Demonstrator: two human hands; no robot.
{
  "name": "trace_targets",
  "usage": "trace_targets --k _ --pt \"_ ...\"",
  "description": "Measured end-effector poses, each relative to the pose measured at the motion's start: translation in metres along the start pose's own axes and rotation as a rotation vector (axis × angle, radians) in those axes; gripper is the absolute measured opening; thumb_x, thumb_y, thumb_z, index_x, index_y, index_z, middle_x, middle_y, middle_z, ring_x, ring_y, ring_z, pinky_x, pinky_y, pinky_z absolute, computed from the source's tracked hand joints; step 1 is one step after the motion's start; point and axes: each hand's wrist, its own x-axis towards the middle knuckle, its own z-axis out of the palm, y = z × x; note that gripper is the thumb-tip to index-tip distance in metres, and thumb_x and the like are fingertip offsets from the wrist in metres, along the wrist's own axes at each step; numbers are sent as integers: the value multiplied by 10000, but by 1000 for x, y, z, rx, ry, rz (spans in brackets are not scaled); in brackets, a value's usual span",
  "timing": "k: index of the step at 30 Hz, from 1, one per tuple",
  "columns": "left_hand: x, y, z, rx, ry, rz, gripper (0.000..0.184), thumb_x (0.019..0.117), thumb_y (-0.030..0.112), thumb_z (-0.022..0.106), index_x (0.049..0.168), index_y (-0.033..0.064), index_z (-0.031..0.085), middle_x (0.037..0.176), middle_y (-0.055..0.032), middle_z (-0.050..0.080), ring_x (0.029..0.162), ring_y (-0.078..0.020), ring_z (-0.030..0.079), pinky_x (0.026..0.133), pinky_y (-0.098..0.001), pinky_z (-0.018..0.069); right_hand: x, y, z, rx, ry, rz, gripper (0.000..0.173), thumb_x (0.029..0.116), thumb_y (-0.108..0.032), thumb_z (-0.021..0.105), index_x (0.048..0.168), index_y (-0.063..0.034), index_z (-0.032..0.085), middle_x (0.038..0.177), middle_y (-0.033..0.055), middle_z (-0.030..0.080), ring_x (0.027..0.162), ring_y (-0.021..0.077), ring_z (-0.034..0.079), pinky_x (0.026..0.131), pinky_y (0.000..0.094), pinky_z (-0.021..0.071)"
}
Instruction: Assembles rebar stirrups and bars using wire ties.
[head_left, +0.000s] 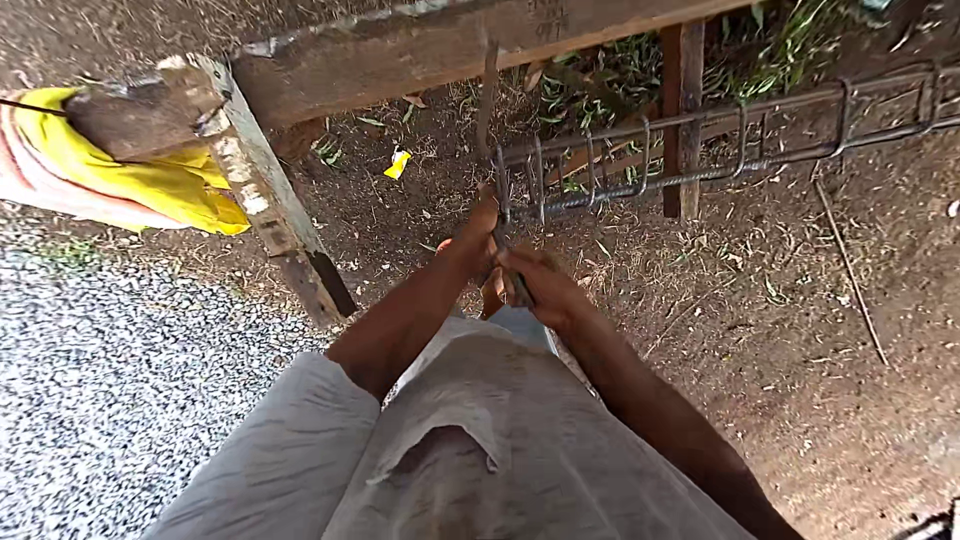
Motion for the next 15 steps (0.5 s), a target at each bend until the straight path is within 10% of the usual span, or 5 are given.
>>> trace_targets --k 8,11,15 --pt "18 -1 -8 244 19 221 497 1128 415 271 1375 58 514 1087 -166 594 881 -247 590 765 -446 521 -4 -2 0 76 -14 -3 227 1096 -232 470 1111 -38 588 695 17 551 544 83 520 522 227 471" --pt "9 9 -24 360 -74 488 513 1120 351 293 1313 -6 607 1254 -201 653 1152 -285 626 1000 -518 491 -5 -3 -2 86 -27 -34 208 1091 -206 477 1066 -29 585 685 28 581 552 84 544 536 224 480" --pt "-6 6 -29 555 -246 550 423 1077 386 508 1124 3 683 1032 -118 737 964 -205 710 912 -458 569 -7 -5 -3 103 -47 -11 219 1094 -231 480 1078 -43 591 715 28 578 542 84 523 518 220 464"
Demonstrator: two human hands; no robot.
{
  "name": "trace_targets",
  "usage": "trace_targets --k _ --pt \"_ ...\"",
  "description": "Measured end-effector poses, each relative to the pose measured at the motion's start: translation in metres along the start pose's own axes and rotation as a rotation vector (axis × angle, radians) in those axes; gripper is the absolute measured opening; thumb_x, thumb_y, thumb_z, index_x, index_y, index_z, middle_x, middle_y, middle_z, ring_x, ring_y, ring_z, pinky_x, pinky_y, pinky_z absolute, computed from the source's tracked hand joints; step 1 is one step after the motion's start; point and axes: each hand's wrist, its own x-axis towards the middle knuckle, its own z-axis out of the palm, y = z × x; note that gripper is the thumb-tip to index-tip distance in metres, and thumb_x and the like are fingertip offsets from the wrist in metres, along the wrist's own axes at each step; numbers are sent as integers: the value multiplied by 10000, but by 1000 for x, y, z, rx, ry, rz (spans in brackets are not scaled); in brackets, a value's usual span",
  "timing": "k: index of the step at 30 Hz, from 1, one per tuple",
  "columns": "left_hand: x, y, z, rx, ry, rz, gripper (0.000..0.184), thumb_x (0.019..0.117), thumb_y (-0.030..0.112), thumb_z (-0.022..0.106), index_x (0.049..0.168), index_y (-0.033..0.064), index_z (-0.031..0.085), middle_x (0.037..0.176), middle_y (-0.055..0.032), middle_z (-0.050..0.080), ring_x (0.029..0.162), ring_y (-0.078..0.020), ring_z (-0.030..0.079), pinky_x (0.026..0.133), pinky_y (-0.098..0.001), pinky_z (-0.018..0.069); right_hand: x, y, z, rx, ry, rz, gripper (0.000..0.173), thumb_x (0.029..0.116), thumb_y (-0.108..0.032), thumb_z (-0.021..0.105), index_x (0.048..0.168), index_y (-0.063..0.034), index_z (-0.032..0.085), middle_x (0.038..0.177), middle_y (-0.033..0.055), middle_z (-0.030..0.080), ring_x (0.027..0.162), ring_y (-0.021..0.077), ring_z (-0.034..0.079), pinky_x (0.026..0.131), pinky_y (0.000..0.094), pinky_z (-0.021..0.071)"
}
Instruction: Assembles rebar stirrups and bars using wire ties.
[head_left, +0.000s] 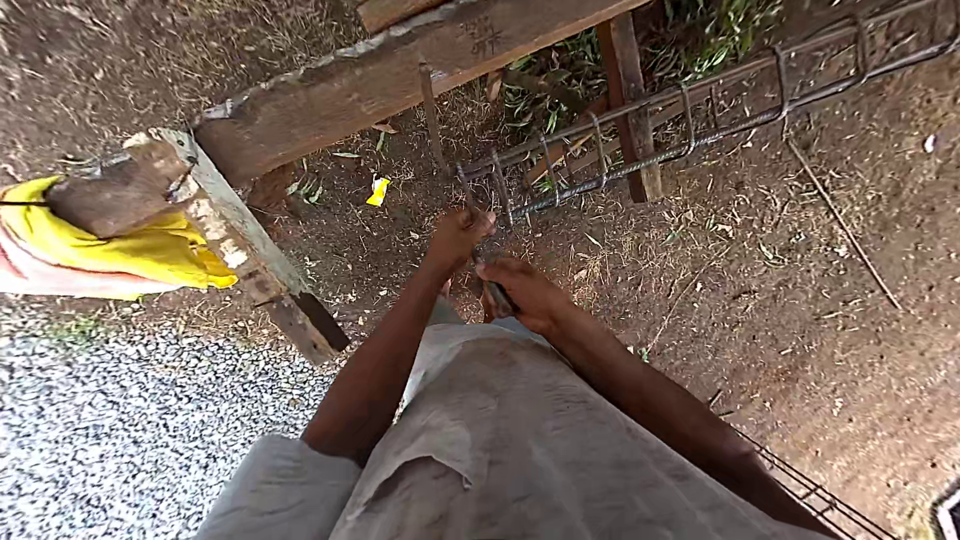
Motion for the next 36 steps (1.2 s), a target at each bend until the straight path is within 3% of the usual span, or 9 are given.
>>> trace_targets --k 5,8,11,13,17,21,25,32,36 --pt "2 -1 4 100 -2 -27 415 1081 367 505 1092 -11 674 1030 -145 734 922 -235 703 876 -487 555 2 7 -7 -41 -5 13 217 1084 -239 512 1114 -37 582 750 44 585 586 107 547 576 256 497" --pt "-11 2 0 167 18 -22 483 1086 440 458 1086 6 670 959 -141 684 815 -243 631 759 -491 511 0 7 -7 -22 -16 0 198 1079 -227 523 1083 -38 583 740 31 574 571 89 543 552 234 498" --pt "-22 3 -3 130 3 26 446 1109 359 424 1289 14 644 1183 -127 711 970 -203 674 889 -448 538 0 6 -7 11 -16 6 215 1077 -220 536 1147 -24 591 729 25 569 555 77 531 535 216 480" --pt "-26 0 2 58 49 45 403 1110 297 436 1311 22 651 1156 -97 724 889 -133 657 826 -365 533 0 7 -8 11 -30 19 214 1077 -243 539 1125 -40 589 724 20 570 550 71 531 532 210 477" --pt "-25 -4 17 -84 185 19 359 1099 262 480 1272 13 672 1129 -108 730 928 -137 670 857 -345 536 3 6 -11 -20 -56 45 213 1078 -253 539 1128 -50 578 737 28 577 562 86 549 547 228 500" --pt "-37 9 20 -87 178 -96 393 1099 346 476 1306 65 654 1125 -85 703 791 -108 609 710 -298 503 2 7 -11 -21 -74 31 218 1084 -275 527 1100 -61 569 705 18 558 535 81 534 516 216 488" --pt "-32 10 15 -85 167 -102 342 1089 312 510 1236 56 683 820 -49 632 633 -112 590 628 -293 543 3 6 -17 -16 -119 12 215 1080 -252 537 1142 -50 581 711 10 540 544 81 515 534 225 485" --pt "-40 7 9 9 121 -9 334 1072 329 546 1190 50 687 847 -58 672 652 -111 616 658 -310 558 3 -8 -17 -61 -187 31 192 1087 -224 511 1137 -48 567 731 10 550 562 88 534 547 235 503" --pt "-43 15 14 22 154 -26 322 1071 309 550 1033 19 683 791 -65 655 641 -121 610 657 -317 549 7 -9 -20 -93 -209 52 191 1085 -245 508 1078 -63 566 697 2 538 527 81 520 512 227 494"
